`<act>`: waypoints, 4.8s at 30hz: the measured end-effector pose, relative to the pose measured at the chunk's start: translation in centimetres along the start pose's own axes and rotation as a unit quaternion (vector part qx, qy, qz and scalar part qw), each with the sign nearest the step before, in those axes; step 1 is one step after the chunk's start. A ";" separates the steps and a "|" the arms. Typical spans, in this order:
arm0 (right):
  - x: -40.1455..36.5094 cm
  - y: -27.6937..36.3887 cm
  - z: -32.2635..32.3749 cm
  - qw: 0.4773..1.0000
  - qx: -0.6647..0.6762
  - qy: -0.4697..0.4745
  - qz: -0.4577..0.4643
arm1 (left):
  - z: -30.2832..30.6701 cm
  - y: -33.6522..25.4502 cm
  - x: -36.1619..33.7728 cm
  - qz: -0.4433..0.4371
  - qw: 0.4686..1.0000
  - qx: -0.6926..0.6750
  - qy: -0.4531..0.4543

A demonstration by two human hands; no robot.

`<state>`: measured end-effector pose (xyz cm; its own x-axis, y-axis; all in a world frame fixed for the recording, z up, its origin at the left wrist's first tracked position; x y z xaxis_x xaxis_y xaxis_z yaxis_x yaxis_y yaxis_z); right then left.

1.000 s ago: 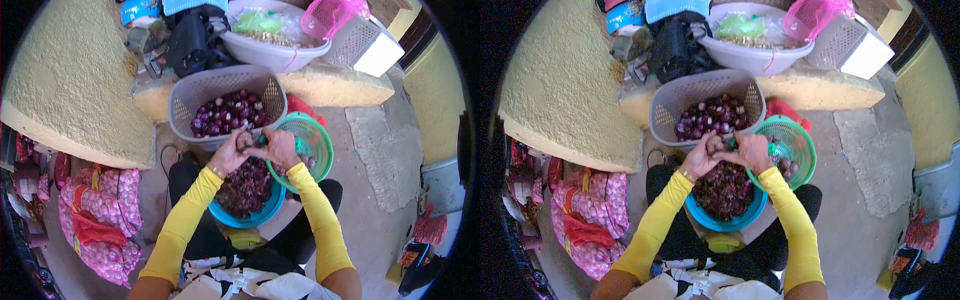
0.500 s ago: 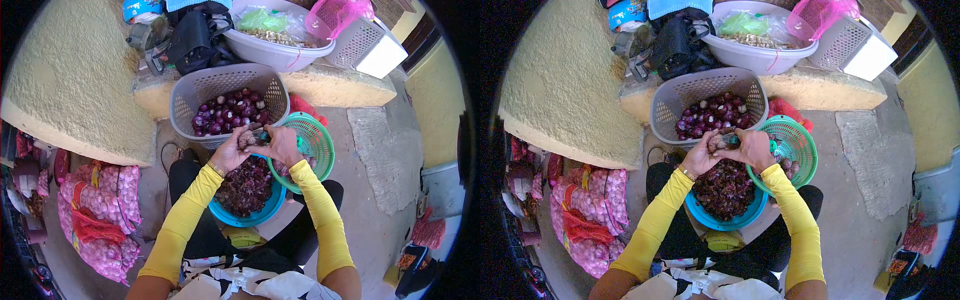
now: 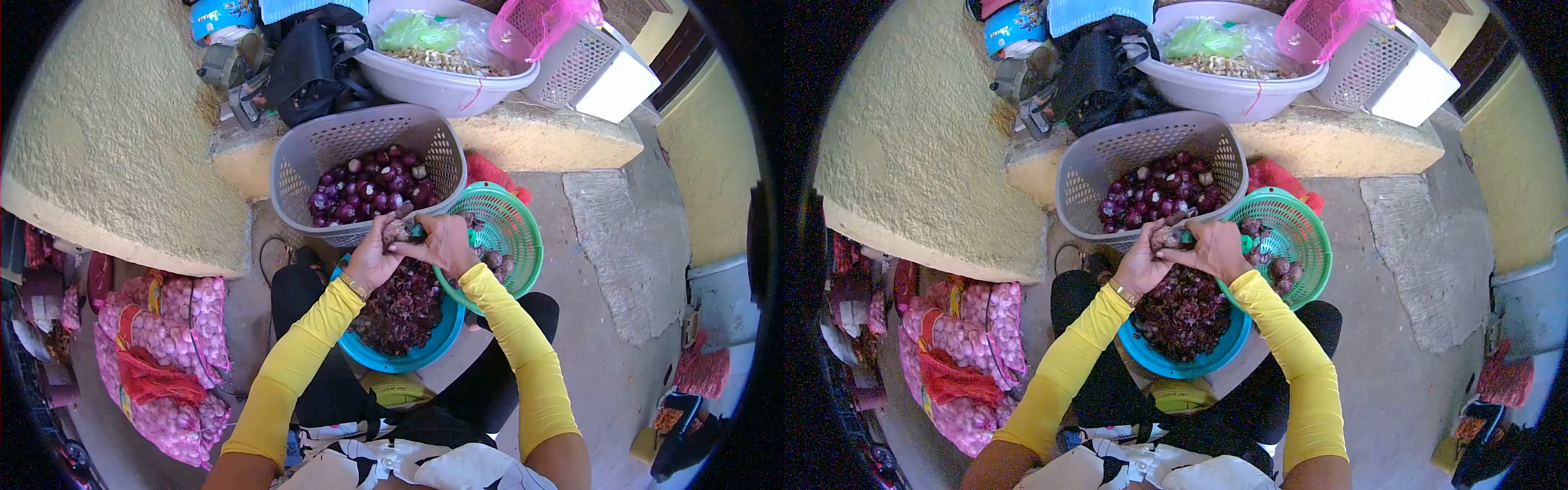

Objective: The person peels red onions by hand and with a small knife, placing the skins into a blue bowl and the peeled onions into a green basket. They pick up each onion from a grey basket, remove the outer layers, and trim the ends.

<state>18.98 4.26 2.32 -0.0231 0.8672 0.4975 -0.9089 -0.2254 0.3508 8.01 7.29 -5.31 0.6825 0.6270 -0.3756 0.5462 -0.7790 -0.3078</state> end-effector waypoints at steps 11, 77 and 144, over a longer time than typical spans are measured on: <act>1.0 -0.1 1.5 0.998 0.064 0.013 0.014 | -4.3 -1.5 -2.5 -0.001 0.999 0.021 0.049; 0.1 1.7 -0.5 0.997 0.062 -0.035 -0.020 | -2.8 -1.7 -1.8 -0.143 0.989 -0.045 -0.007; -0.1 0.7 -1.2 0.976 0.187 -0.034 -0.109 | -3.6 -2.3 -1.7 -0.205 0.977 0.044 0.046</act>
<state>17.79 4.57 1.58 0.1927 0.8839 0.4261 -0.6735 -0.1967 0.7125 7.36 7.95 -0.83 0.4586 0.8797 -0.1258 0.7417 -0.4568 -0.4911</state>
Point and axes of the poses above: each hand's wrist, its own x-axis towards the middle knuckle, its own z-axis out of the back of the hand, y = z × x, the point moved 6 cm from there along x, towards the middle knuckle, and after that the axes turned 9 degrees about -y, right-handed, at the moved point
